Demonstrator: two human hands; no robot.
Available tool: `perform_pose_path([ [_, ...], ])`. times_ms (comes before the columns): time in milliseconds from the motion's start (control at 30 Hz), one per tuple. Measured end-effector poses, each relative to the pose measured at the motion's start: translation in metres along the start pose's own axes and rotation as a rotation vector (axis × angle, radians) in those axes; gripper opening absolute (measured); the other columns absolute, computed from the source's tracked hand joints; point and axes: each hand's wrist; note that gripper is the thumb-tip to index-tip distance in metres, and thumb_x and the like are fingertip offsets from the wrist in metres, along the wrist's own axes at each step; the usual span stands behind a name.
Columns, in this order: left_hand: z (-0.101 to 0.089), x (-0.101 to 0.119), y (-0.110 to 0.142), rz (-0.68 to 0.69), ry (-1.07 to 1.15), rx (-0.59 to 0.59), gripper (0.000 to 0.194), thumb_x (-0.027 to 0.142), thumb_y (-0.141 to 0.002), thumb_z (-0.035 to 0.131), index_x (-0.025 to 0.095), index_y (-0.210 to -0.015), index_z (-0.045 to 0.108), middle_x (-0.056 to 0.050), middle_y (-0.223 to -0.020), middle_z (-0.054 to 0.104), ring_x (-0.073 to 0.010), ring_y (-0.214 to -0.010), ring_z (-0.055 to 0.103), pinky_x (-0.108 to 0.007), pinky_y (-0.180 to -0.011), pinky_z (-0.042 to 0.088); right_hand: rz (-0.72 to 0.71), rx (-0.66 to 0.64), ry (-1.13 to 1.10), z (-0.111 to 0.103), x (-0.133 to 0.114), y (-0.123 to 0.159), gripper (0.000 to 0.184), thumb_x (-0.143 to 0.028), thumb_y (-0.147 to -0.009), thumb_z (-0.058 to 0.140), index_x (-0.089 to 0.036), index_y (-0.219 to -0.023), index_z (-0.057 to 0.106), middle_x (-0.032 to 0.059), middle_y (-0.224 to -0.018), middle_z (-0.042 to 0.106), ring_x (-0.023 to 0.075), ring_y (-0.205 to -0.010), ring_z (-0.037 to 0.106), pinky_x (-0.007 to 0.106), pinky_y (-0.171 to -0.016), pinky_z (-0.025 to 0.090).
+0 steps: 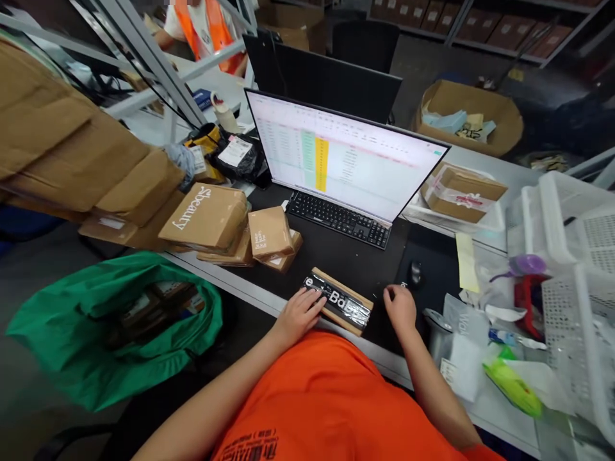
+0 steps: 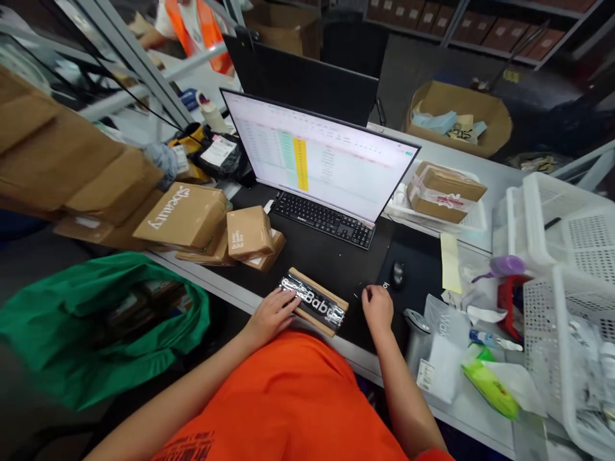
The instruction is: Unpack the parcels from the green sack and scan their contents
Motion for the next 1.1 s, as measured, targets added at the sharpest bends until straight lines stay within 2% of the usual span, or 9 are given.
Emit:
perform_pose_path([
  [133, 0.0, 0.004, -0.003, -0.073, 0.104, 0.03, 0.033, 0.023, -0.099, 0.054, 0.027, -0.129, 0.068, -0.012, -0.13, 0.069, -0.0285, -0.129, 0.061, -0.059, -0.117, 0.042, 0.059, -0.098, 0.008, 0.012, -0.007, 0.051, 0.034, -0.026, -0.089, 0.053, -0.009, -0.117, 0.064, 0.0221, -0.108, 0.065, 0.0331, -0.102, 0.06, 0.045, -0.089, 0.049],
  [233, 0.003, 0.007, -0.007, -0.11, 0.169, 0.045, 0.029, 0.024, -0.1, 0.053, 0.026, -0.123, 0.071, -0.012, -0.124, 0.071, -0.0295, -0.127, 0.062, -0.061, -0.115, 0.044, 0.087, -0.15, -0.035, 0.017, -0.009, 0.062, 0.033, -0.02, -0.088, 0.047, -0.01, -0.113, 0.064, 0.021, -0.107, 0.067, 0.0326, -0.103, 0.063, 0.044, -0.092, 0.05],
  [400, 0.001, 0.012, -0.011, -0.101, 0.206, 0.011, 0.034, 0.023, -0.104, 0.041, 0.02, -0.123, 0.07, -0.014, -0.116, 0.073, -0.0277, -0.123, 0.064, -0.054, -0.106, 0.055, 0.133, -0.161, -0.139, -0.029, -0.02, 0.034, 0.047, -0.036, -0.1, 0.03, -0.008, -0.124, 0.058, 0.0159, -0.097, 0.07, 0.0251, -0.082, 0.07, 0.037, -0.08, 0.055],
  [500, -0.004, 0.015, -0.011, -0.124, 0.293, 0.021, 0.035, 0.028, -0.105, 0.039, 0.02, -0.114, 0.072, -0.013, -0.105, 0.075, -0.0266, -0.115, 0.068, -0.051, -0.102, 0.057, 0.007, -0.187, -0.164, -0.081, -0.066, 0.016, 0.051, -0.05, -0.104, 0.029, -0.018, -0.134, 0.055, 0.0068, -0.088, 0.072, 0.0213, -0.073, 0.07, 0.031, -0.071, 0.053],
  [600, -0.006, 0.017, -0.011, -0.143, 0.33, 0.05, 0.036, 0.033, -0.105, 0.04, 0.021, -0.103, 0.075, -0.013, -0.097, 0.075, -0.0262, -0.107, 0.07, -0.049, -0.099, 0.058, -0.319, -0.285, 0.064, -0.114, -0.139, 0.011, 0.04, -0.042, -0.104, 0.038, -0.021, -0.13, 0.061, 0.0107, -0.105, 0.073, 0.0256, -0.089, 0.072, 0.036, -0.079, 0.054],
  [700, -0.005, 0.019, -0.012, -0.142, 0.319, 0.052, 0.039, 0.034, -0.105, 0.038, 0.021, -0.097, 0.074, -0.012, -0.094, 0.074, -0.0248, -0.103, 0.07, -0.047, -0.097, 0.058, -0.528, -0.446, 0.353, -0.115, -0.204, 0.015, 0.034, -0.025, -0.103, 0.039, -0.015, -0.125, 0.062, 0.0137, -0.1, 0.073, 0.0245, -0.084, 0.073, 0.033, -0.074, 0.056],
  [800, -0.004, 0.018, -0.011, -0.134, 0.313, 0.038, 0.041, 0.033, -0.105, 0.034, 0.021, -0.099, 0.073, -0.012, -0.096, 0.074, -0.0242, -0.105, 0.069, -0.044, -0.094, 0.058, -0.632, -0.491, 0.522, -0.104, -0.236, 0.016, 0.038, -0.019, -0.101, 0.037, -0.009, -0.13, 0.059, 0.0171, -0.097, 0.073, 0.0266, -0.082, 0.074, 0.033, -0.069, 0.057],
  [967, -0.003, 0.015, -0.004, -0.138, 0.238, -0.009, 0.042, 0.03, -0.106, 0.032, 0.02, -0.108, 0.073, -0.013, -0.105, 0.075, -0.0242, -0.112, 0.068, -0.043, -0.094, 0.059, -0.601, -0.542, 0.534, -0.106, -0.243, 0.02, 0.042, -0.014, -0.098, 0.038, -0.005, -0.134, 0.057, 0.021, -0.097, 0.074, 0.0303, -0.085, 0.075, 0.039, -0.073, 0.059],
  [1100, 0.0, 0.013, -0.002, -0.047, 0.09, 0.094, 0.037, 0.024, -0.105, 0.037, 0.019, -0.105, 0.073, -0.011, -0.098, 0.076, -0.021, -0.1, 0.071, -0.035, -0.083, 0.06, -0.526, -0.565, 0.59, -0.122, -0.227, 0.036, 0.045, -0.005, -0.093, 0.037, -0.003, -0.135, 0.056, 0.022, -0.096, 0.074, 0.0295, -0.084, 0.075, 0.038, -0.072, 0.059],
])
Point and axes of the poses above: each hand's wrist, its own y-axis away from the middle knuckle, its own z-axis out of the palm, x = y × z
